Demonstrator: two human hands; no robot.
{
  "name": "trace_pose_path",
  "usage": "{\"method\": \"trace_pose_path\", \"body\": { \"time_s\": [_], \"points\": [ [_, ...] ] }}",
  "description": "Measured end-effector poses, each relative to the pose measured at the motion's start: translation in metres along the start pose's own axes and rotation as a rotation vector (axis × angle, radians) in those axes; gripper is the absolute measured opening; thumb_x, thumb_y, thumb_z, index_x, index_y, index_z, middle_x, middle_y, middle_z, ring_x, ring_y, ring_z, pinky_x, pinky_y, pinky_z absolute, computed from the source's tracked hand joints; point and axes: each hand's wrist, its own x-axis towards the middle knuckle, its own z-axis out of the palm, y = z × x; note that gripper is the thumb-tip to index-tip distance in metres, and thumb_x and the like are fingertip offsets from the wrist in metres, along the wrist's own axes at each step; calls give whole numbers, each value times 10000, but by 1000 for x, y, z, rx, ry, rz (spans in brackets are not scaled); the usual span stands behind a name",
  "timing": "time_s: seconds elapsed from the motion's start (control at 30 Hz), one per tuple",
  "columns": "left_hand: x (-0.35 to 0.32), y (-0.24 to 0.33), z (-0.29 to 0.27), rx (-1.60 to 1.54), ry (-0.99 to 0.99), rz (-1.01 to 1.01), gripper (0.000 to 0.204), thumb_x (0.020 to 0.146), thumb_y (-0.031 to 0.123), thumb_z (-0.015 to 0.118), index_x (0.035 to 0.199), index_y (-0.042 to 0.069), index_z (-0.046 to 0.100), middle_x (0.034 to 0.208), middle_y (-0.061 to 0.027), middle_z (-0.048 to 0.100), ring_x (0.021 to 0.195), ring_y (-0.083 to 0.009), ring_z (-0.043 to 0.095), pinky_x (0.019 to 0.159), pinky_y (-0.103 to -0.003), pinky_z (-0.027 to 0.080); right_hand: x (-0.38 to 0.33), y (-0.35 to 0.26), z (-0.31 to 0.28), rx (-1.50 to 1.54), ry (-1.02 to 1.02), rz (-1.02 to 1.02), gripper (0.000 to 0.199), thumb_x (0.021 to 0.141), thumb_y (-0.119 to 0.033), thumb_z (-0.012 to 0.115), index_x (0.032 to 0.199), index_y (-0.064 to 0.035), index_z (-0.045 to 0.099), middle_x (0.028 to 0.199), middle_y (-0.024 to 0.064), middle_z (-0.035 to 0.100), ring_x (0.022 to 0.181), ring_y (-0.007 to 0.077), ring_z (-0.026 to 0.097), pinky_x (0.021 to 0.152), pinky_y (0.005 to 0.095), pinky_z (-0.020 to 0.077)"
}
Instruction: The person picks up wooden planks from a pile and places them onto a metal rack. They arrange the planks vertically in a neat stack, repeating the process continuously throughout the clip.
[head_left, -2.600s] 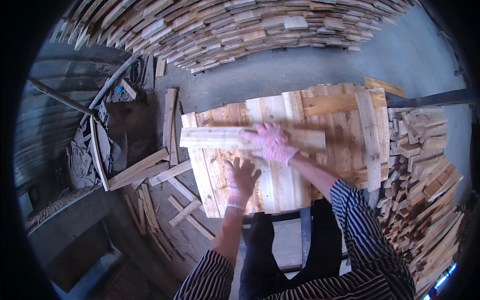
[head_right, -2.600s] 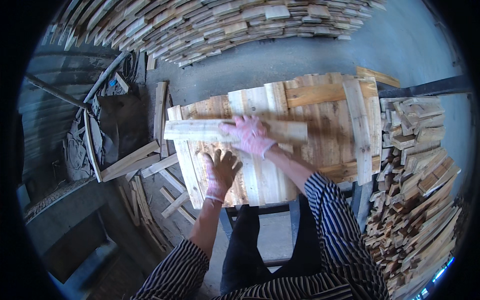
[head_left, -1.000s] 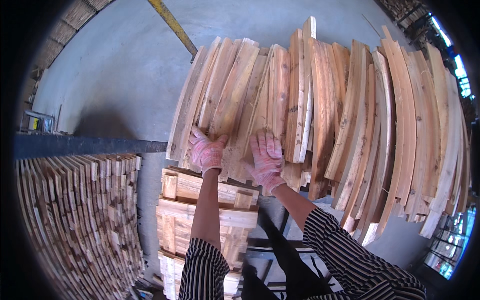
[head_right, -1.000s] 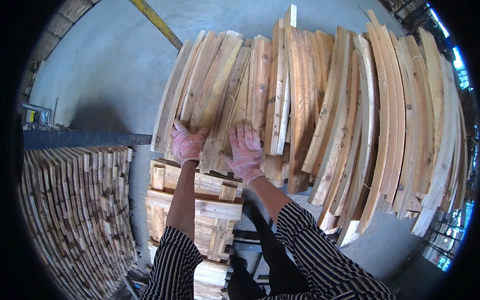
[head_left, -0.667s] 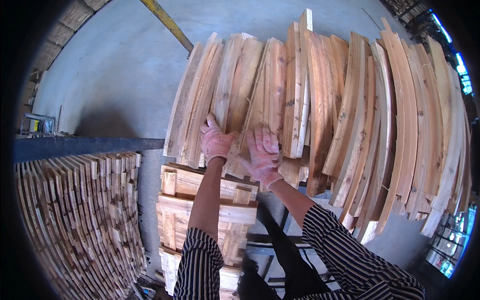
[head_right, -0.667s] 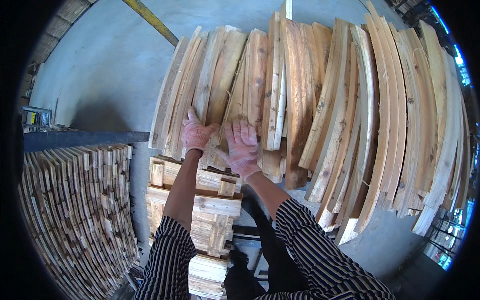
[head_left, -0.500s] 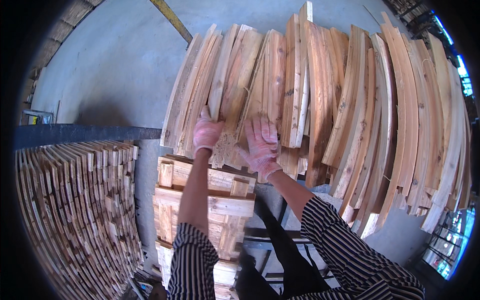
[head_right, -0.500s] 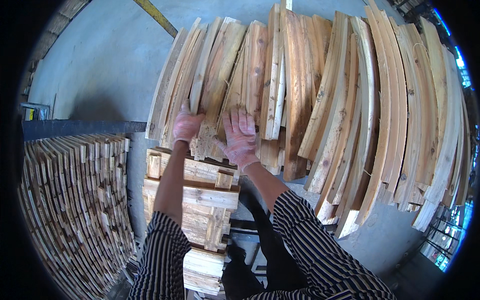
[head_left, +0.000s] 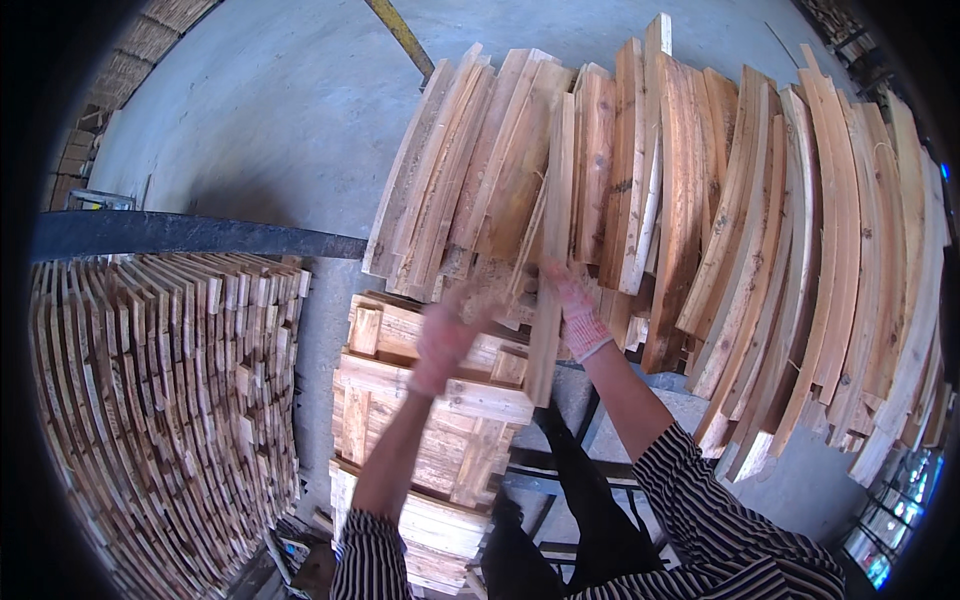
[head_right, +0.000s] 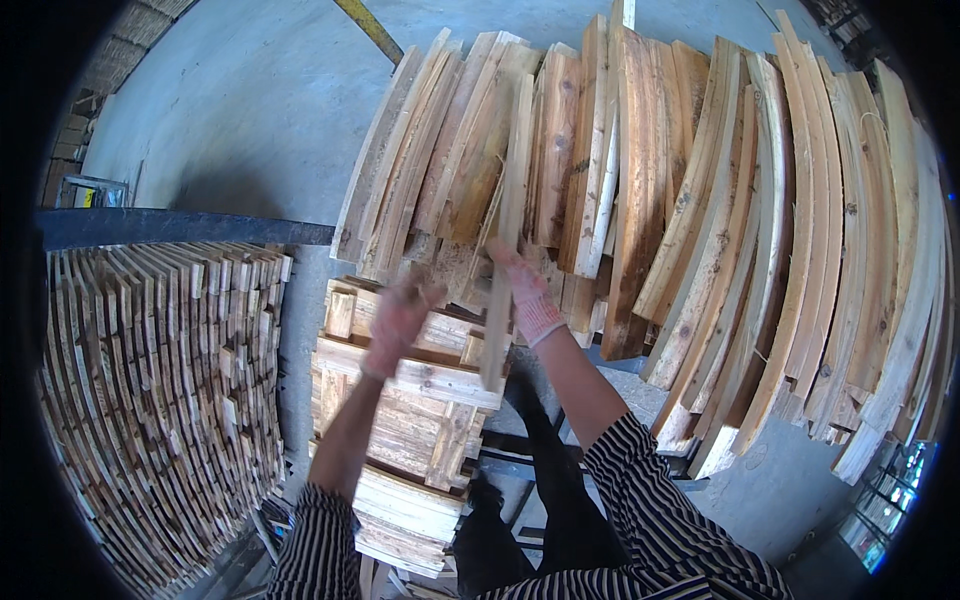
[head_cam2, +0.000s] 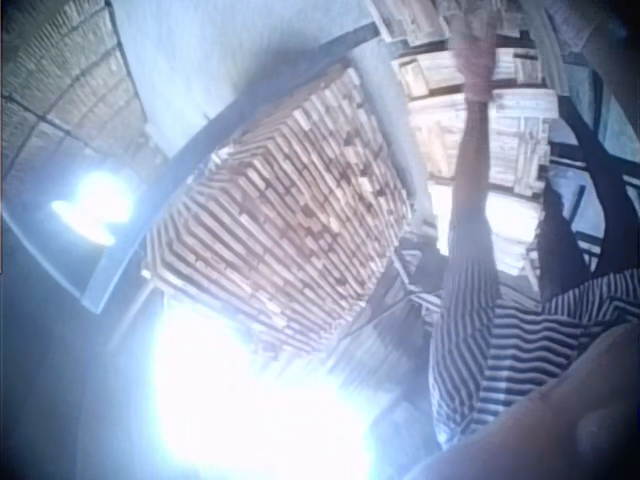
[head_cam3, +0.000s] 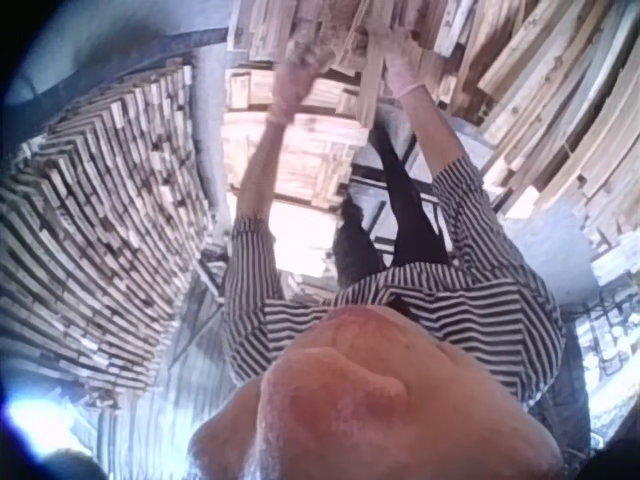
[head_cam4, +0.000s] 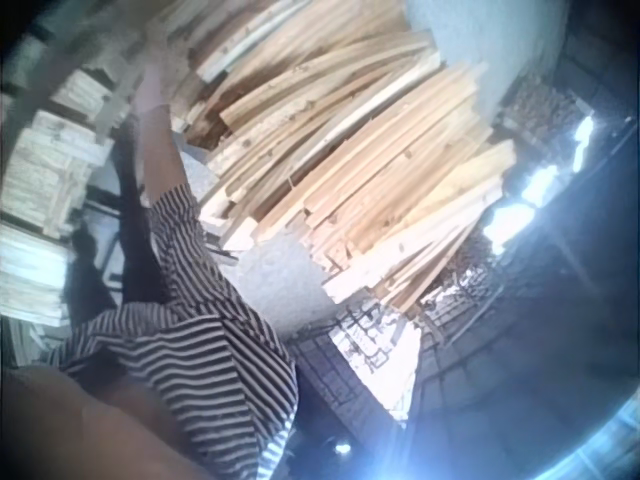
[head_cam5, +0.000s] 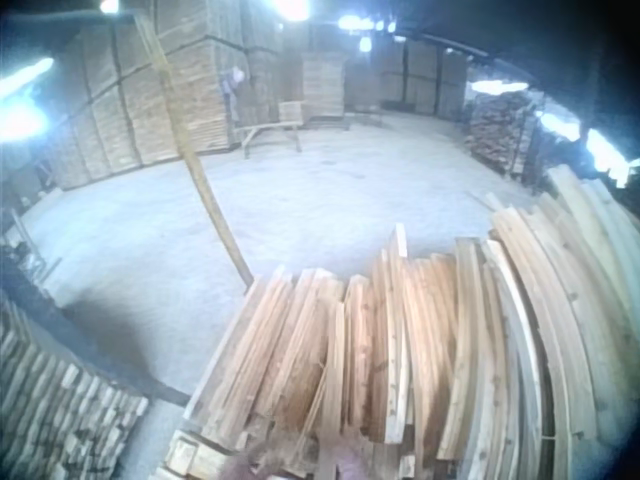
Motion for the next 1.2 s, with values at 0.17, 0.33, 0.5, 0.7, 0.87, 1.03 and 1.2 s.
{"method": "trace_pose_path", "body": {
  "time_s": [0.17, 0.33, 0.5, 0.7, 0.87, 1.03, 1.2],
  "points": [
    [122, -28, -68, 582, 427, -44, 550, 893, 434, 702, 1291, 60, 634, 1113, -221, 704, 1069, -386, 676, 945, -460, 526, 30, 31, -62, 516, -153, -85, 533, 929, -413, 715, 1314, -60, 609, 1337, 134, 588, 1217, 235, 579, 1049, 379, 472],
    [125, -37, -119, 697, 118, -232, 404, 865, 346, 677, 1142, 52, 664, 1036, -258, 705, 1004, -437, 671, 886, -485, 537, 15, 29, -27, 270, -96, -121, 712, 929, -387, 712, 1474, -75, 376, 1378, 166, 565, 1256, 237, 567, 1106, 371, 424],
    [64, 97, -106, 126, 100, -36, 266, 880, 251, 697, 988, 9, 672, 808, -192, 720, 780, -261, 733, 662, -396, 580, -9, -10, -7, 54, -6, -89, 814, 952, -357, 661, 1585, -70, 237, 1451, 176, 518, 1316, 244, 528, 1131, 356, 405],
    [-60, 92, 0, 248, -310, 29, 401, 869, 332, 778, 1123, 41, 668, 999, -170, 716, 873, -280, 720, 767, -387, 599, -13, -13, -10, 203, -69, 134, 690, 882, -468, 730, 1400, -47, 555, 1314, 107, 646, 1220, 206, 612, 1018, 364, 520],
    [54, -18, -48, 325, 368, 87, 634, 882, 409, 747, 1377, 57, 565, 1235, -183, 664, 979, -349, 689, 902, -438, 565, -21, -22, -9, 284, -113, 228, 581, 857, -336, 792, 1339, -65, 614, 1259, 67, 662, 1189, 198, 612, 1034, 355, 490],
    [134, -76, -116, 723, 336, -212, 526, 827, 296, 722, 1276, 38, 632, 1165, -228, 683, 1071, -389, 671, 966, -463, 523, -20, -27, 18, 222, -154, 218, 544, 845, -362, 801, 1283, -81, 641, 1233, 57, 663, 1176, 190, 599, 1029, 349, 467],
    [110, 29, -101, 482, 170, -164, 447, 840, 264, 688, 1216, 24, 668, 1066, -246, 704, 971, -360, 708, 886, -416, 552, -20, -34, 1, 46, -33, 81, 541, 878, -385, 765, 1295, -63, 642, 1287, 63, 665, 1248, 205, 571, 1083, 358, 428]
  ]
}}
